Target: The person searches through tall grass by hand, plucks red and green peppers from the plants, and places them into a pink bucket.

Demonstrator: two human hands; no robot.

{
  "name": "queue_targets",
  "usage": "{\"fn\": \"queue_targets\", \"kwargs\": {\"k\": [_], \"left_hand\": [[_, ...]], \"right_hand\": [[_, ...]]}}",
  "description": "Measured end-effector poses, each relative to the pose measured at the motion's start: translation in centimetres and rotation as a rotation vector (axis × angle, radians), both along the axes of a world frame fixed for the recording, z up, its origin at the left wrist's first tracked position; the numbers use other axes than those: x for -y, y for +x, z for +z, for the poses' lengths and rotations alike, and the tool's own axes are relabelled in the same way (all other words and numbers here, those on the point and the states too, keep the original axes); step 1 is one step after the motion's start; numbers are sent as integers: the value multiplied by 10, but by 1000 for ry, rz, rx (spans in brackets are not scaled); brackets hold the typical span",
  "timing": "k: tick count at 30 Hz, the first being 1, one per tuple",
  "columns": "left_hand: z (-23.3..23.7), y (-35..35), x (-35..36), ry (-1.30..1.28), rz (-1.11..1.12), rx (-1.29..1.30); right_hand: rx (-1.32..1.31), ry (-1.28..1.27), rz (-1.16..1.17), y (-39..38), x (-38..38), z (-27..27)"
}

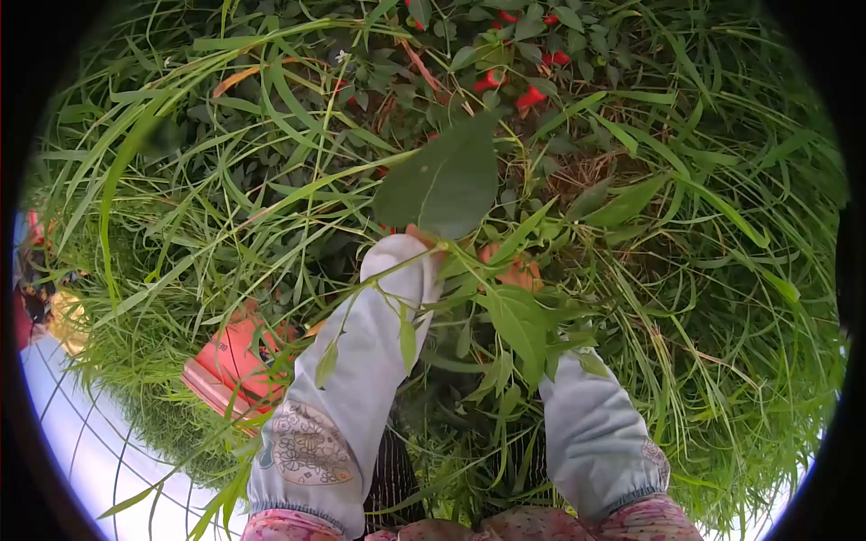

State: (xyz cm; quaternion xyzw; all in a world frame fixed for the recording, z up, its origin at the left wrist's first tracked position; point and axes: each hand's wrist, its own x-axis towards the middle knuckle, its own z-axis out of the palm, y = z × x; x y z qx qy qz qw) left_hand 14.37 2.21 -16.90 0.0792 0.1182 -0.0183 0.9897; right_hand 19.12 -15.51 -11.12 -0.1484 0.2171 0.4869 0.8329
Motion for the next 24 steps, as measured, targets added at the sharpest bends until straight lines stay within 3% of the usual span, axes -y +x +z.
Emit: {"fn": "queue_targets", "kwargs": {"k": [1, 2, 3, 4, 7, 8, 9, 10, 11, 14, 15, 16, 18, 19, 20, 24], "left_hand": [[-4, -5, 2, 62, 16, 4], [44, 6, -4, 985, -192, -185], [93, 19, -11, 1826, -584, -393], [96, 10, -6, 1820, -479, -442], [116, 1, 7, 1812, -213, -516], [128, 3, 9, 1812, -134, -525], [142, 3, 8, 1866, -190, -525], [157, 5, 5, 1920, -245, -523], [172, 6, 2, 1667, -613, -509], [197, -14, 24, 1745, -510, -263], [199, -16, 20, 1812, -442, -290], [177, -31, 18, 1500, -295, -479], [156, -40, -25, 1257, -250, -580], [154, -38, -47, 1139, -264, -709], [154, -35, -68, 1015, -283, -832], [123, -50, -115, 1622, -682, -845]], "right_hand": [[6, 67, -122, 2, -10, 16], [-10, 41, -72, -1, -3, 5], [-26, 18, -22, -4, 4, -6], [-43, -4, 27, -7, 11, -18], [400, -237, 190, 12, 0, 7], [292, -229, 164, 7, 3, 2], [189, -219, 140, 3, 4, -4], [320, -376, 215, 5, 1, 3], [441, -537, 302, 7, 0, 8], [437, -607, 336, 11, -1, 12], [360, -621, 223, 12, -2, 15], [344, -529, 238, 14, 2, 10], [318, -342, 274, 23, 18, -8], [360, -501, 309, 28, 4, 29], [280, -476, 267, 30, 1, 36], [123, -341, 170, 30, -3, 37]]}}
